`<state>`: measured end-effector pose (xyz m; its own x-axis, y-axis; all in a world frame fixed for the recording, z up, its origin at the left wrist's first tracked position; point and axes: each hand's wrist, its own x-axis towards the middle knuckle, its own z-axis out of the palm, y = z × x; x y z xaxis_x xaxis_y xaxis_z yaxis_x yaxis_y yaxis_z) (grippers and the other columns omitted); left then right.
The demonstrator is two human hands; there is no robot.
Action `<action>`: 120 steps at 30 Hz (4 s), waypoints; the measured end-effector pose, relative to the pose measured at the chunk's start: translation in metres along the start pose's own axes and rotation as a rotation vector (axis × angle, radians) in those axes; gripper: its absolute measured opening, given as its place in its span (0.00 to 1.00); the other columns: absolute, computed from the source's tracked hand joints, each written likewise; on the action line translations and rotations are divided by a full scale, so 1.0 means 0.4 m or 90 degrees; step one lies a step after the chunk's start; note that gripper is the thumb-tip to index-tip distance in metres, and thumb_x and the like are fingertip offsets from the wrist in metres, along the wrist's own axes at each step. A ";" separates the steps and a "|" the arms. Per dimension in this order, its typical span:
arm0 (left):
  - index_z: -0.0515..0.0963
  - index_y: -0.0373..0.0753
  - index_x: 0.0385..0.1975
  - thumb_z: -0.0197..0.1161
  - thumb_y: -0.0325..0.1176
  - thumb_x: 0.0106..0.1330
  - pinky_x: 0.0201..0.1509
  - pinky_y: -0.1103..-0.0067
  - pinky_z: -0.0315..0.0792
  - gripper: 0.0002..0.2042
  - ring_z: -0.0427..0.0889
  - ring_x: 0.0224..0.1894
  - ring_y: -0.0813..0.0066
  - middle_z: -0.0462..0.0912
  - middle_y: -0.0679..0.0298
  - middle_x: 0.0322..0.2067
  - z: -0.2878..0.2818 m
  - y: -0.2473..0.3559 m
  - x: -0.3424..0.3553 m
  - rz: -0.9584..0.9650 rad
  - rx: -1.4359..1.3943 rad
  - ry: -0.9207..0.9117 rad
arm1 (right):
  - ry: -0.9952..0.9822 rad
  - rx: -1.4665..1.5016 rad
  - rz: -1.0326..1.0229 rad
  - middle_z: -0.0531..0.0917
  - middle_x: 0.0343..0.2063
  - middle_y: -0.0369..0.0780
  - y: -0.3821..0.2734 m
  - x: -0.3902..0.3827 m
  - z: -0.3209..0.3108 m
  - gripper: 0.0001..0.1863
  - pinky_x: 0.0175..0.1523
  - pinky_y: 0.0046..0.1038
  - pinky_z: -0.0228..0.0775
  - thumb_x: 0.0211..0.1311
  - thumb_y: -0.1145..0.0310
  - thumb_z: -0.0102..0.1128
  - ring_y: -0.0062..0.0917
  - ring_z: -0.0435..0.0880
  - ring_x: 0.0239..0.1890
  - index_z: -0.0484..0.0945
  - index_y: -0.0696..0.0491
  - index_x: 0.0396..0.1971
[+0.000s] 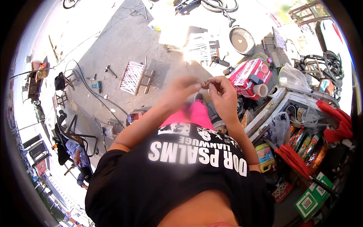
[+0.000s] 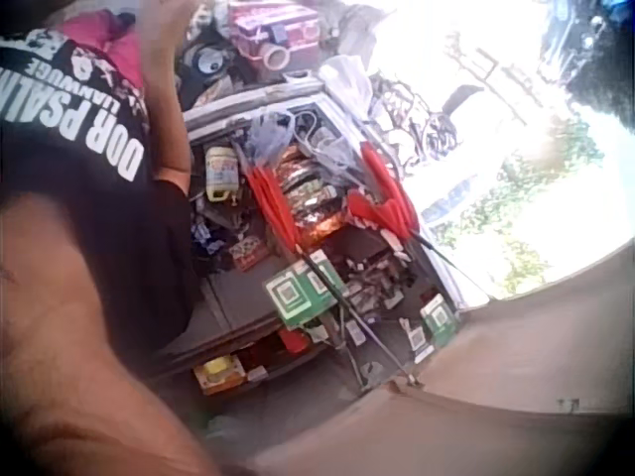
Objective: The person retrieves a roll of electrical tape and a screwdriver from a cluttered workbench. They then proceed to work on the wiring of a red electric scooter, stripping wire insulation with a knife and securing connections with tape. The person uses the screwdriver to adjust components within the scooter's handlebar assembly.
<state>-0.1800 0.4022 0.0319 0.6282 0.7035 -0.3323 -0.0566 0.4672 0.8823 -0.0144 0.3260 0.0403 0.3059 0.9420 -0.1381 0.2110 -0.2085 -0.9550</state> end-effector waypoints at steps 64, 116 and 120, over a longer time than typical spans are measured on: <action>0.80 0.33 0.41 0.63 0.26 0.65 0.44 0.79 0.74 0.07 0.81 0.35 0.77 0.84 0.62 0.36 -1.652 0.763 0.751 0.320 -0.526 0.779 | -0.635 0.065 -0.572 0.76 0.36 0.43 -0.514 1.834 1.586 0.09 0.38 0.32 0.73 0.54 0.74 0.65 0.35 0.80 0.35 0.78 0.57 0.36; 0.79 0.31 0.42 0.64 0.24 0.63 0.38 0.87 0.69 0.09 0.75 0.31 0.82 0.84 0.58 0.39 -3.463 1.705 1.833 0.215 -0.473 0.572 | -0.437 0.235 -0.089 0.81 0.37 0.39 -0.900 3.521 2.772 0.16 0.40 0.26 0.74 0.61 0.69 0.63 0.25 0.81 0.32 0.76 0.56 0.48; 0.79 0.31 0.40 0.63 0.24 0.63 0.35 0.85 0.68 0.08 0.75 0.32 0.80 0.83 0.60 0.38 -3.544 1.771 1.914 0.169 -0.569 0.483 | -0.183 -0.089 -0.650 0.77 0.40 0.42 -0.921 3.630 2.813 0.17 0.41 0.32 0.72 0.55 0.75 0.62 0.33 0.79 0.36 0.76 0.53 0.46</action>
<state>-0.8393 2.0310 -0.0699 -0.0839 0.8297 -0.5518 -0.8221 0.2553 0.5089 -0.6928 2.0664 -0.1036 -0.3022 0.7108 0.6352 0.3536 0.7024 -0.6177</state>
